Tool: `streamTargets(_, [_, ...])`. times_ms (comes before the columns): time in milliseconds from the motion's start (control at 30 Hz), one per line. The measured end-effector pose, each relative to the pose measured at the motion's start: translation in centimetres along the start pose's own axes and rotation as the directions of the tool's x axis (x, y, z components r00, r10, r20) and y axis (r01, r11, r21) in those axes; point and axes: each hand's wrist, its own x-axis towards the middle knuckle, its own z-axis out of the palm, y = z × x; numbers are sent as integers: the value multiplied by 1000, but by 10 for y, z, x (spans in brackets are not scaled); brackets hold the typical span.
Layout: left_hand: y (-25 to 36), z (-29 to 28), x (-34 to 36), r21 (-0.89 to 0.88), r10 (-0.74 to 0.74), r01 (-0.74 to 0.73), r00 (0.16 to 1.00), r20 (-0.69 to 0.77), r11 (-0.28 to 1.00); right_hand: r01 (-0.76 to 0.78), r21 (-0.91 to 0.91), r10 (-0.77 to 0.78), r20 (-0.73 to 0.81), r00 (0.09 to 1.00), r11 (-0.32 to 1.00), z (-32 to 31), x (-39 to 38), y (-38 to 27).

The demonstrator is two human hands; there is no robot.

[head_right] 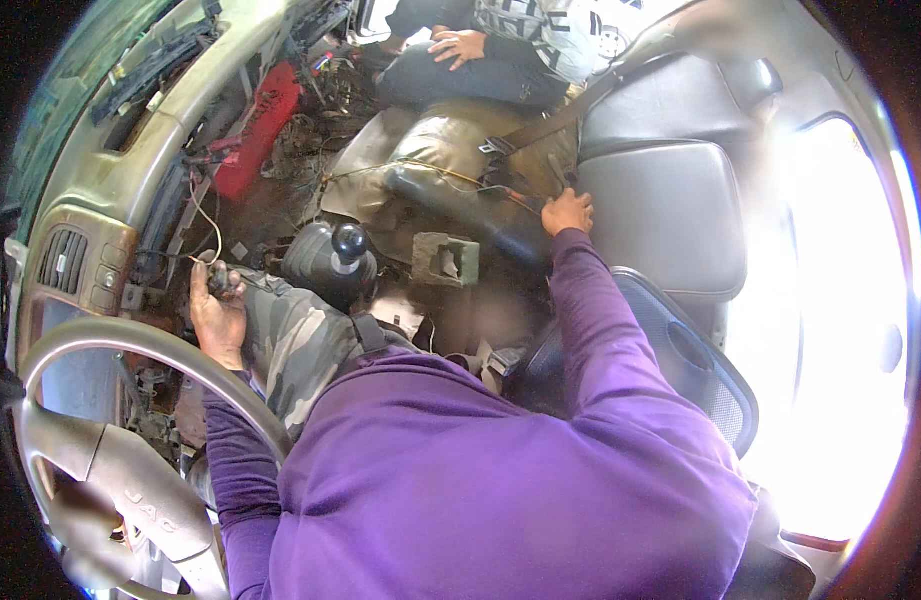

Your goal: The person works inside a vehicle's cabin, manipulating exposed wiring and connectors near the dashboard and steering column. They repeatedly connect and disconnect small electrical plugs, route wires, and adjust components within the dashboard area.

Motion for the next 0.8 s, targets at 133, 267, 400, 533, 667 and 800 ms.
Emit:
streamTargets(133, [2,-4,-1,-9,-29,29,999,19,1000,12,-147,-31,-132,991,989,-6,3,-11])
streamTargets(267, [-1,12,-6,94,-9,6,1000,30,996,743,239,-657,-352,667,626,-25,-27,-94])
streamTargets(400, [-8,9,-6,213,68,-77,996,50,974,848,529,-954,-260,150,-11,-81,-197,-237])
streamTargets(533, [-11,2,-3,247,94,-126,986,140,961,896,443,-990,-123,73,11,-67,-258,-301])
streamTargets(667, [-18,-16,3,181,100,-131,980,170,975,853,520,-994,-111,22,-40,-49,-281,-328])
streamTargets(800, [-22,-17,11,389,226,-242,970,88,889,660,748,-988,-143,59,-69,-3,-276,-350])
